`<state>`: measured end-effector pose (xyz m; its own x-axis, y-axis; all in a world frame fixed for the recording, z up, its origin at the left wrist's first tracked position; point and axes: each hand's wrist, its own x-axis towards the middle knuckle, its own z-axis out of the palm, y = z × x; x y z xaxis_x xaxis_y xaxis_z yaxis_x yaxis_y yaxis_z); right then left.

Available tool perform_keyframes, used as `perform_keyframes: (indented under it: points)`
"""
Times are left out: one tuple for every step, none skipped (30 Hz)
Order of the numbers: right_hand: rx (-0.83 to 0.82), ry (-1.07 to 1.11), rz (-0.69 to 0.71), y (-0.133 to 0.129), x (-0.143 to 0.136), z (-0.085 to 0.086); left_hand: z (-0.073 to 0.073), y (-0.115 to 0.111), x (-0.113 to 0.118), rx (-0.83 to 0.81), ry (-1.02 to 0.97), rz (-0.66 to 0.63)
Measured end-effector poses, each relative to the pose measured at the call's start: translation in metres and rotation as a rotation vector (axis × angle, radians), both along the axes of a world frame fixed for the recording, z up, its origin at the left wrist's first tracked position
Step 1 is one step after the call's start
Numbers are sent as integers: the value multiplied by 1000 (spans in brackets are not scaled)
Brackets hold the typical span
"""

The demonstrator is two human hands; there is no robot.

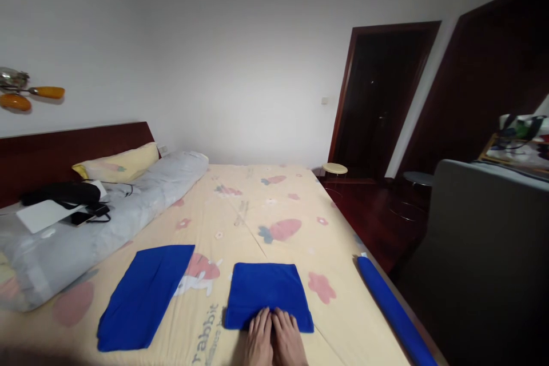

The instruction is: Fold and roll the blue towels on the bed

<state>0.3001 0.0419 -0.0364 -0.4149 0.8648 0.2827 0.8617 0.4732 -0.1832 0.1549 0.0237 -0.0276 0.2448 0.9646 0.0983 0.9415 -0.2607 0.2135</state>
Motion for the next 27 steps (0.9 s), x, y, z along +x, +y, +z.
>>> perform_keyframes:
  points:
    - [16,5,28,-2,-3,0,-1,-1,0,45,6,-9]
    - [56,7,61,-4,-3,0,0,-2,-4,83,20,-25]
    - [114,7,100,-5,-1,1,1,-3,-10,110,36,-51]
    - [181,4,140,-7,3,2,4,-5,-18,124,56,-92]
    - [246,0,177,-8,8,4,7,-7,-27,132,77,-134]
    - [299,-4,204,-10,15,7,11,-9,-37,144,99,-165]
    - [337,-7,208,-11,22,10,14,-11,-47,159,121,-183]
    - [361,-10,188,-11,29,13,17,-14,-57,177,143,-185]
    - [374,-14,158,-12,36,16,19,-16,-66,196,160,-173]
    - [378,-21,125,-13,44,18,20,-18,-75,212,173,-153]
    - [375,-29,95,-13,51,20,20,-20,-83,223,181,-129]
    - [366,-40,68,-14,59,21,20,-22,-91,226,186,-108]
    - [354,-50,42,-14,66,21,20,-23,-98,219,188,-91]
    - [342,-57,19,-14,74,20,20,-25,-105,202,188,-78]
    - [328,-60,0,-14,81,19,20,-26,-111,175,188,-71]
    - [311,-57,-12,-14,87,17,20,-27,-116,143,187,-67]
    - [296,-51,-17,-14,91,15,22,-28,-119,110,185,-65]
    - [285,-43,-17,-14,94,13,23,-28,-121,83,182,-62]
    - [281,-33,-21,-14,95,12,25,-28,-120,67,176,-53]
    - [283,-22,-32,-13,93,12,28,-27,-117,64,168,-40]
    - [288,-11,-44,-13,88,12,30,-26,-111,72,157,-24]
    - [292,1,-49,-12,80,13,32,-24,-101,86,142,-18]
    - [292,14,-44,-11,70,15,34,-21,-89,100,124,-27]
    - [287,25,-25,-9,58,16,34,-19,-75,111,105,-47]
    - [276,33,7,-7,46,17,34,-15,-59,115,87,-73]
    - [265,37,48,-5,33,18,32,-12,-44,111,75,-98]
    - [255,39,84,-4,22,19,30,-9,-31,101,68,-114]
